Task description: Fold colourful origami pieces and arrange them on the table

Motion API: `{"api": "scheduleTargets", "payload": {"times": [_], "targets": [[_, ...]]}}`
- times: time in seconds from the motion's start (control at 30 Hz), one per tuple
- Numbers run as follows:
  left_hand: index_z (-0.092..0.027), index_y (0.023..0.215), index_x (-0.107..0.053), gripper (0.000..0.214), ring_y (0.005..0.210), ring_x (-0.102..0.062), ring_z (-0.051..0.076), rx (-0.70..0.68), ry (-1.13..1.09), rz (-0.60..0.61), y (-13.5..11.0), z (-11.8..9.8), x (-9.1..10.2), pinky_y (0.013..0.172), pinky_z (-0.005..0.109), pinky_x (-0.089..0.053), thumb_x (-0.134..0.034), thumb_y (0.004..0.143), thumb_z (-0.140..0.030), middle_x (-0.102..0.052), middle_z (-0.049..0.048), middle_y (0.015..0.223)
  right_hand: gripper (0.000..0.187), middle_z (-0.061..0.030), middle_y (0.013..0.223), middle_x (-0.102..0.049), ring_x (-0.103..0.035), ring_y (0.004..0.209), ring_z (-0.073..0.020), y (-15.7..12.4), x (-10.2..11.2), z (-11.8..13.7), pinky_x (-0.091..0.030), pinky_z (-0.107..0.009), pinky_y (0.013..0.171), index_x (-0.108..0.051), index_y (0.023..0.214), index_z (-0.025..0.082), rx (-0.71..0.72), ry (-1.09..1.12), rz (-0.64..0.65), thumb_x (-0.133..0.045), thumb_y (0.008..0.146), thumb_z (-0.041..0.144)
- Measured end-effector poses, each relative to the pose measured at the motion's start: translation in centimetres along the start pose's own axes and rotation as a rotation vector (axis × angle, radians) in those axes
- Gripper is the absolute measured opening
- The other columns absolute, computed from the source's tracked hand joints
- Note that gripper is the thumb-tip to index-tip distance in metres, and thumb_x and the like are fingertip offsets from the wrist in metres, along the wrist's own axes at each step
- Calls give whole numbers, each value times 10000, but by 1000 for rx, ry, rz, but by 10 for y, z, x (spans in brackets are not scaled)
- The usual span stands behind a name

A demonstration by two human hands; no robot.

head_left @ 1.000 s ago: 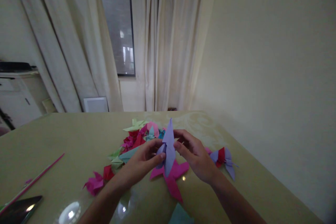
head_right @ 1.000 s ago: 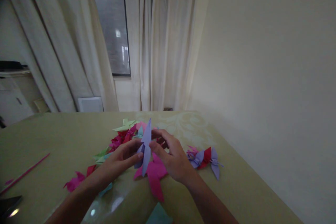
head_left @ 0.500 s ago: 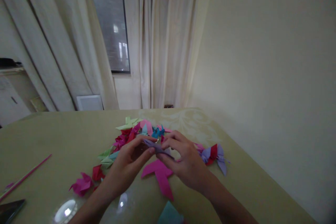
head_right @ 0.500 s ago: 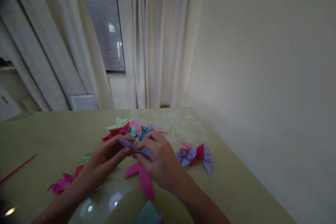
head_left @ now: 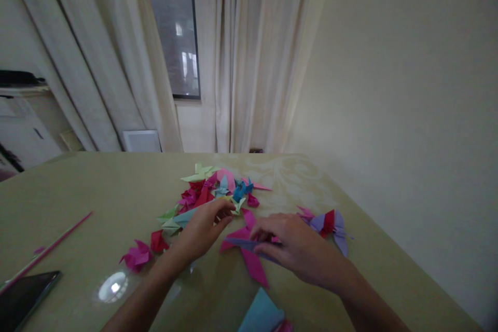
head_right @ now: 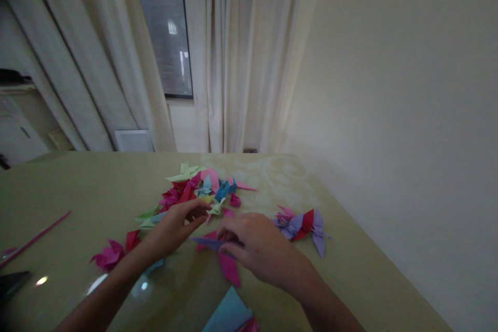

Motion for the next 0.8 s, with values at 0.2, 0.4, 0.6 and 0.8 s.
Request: {"api": "scheduleTargets", "payload": {"times": [0.2,0.4,0.6,0.8], "targets": [[-230,1147,-734,295,1103,-703,301,-34,226,83,-5,19,-47,978,411,-538,-710,858,-177,-752,98,1161,153,17,884,-827,-724,787,-174,-2,-48,3,-413,-259,657,-827,934,263,181,-182,312,-717,929,156],[-256,1267,-681,316,1245,-637,284,-59,308,73,-3,26,-48,1092,421,-497,-587,974,-186,-640,111,1343,60,37,792,-820,-667,642,-141,-2,-94,4,-309,-267,524,-839,906,259,269,-286,434,-789,893,227],[-261,1424,-629,427,1498,-439,375,-21,427,6,-2,45,-53,1225,612,-361,-603,999,-300,-488,136,1630,139,4,853,-826,-700,693,-169,-1,-99,0,-310,-276,541,-822,1024,253,285,-315,370,-772,925,338],[-223,1396,-658,415,1400,-548,372,-15,373,-111,4,45,-38,1174,601,-423,-591,992,-291,-639,137,1501,176,-30,958,-822,-727,799,-199,2,-76,1,-402,-271,606,-803,1071,230,208,-234,327,-768,945,349]]}}
Point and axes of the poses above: each hand's wrist, its own y-axis towards the middle knuckle, its own x-axis out of the back of the hand, z = x × y, the point moved 3 cm from there along y, towards the middle knuckle
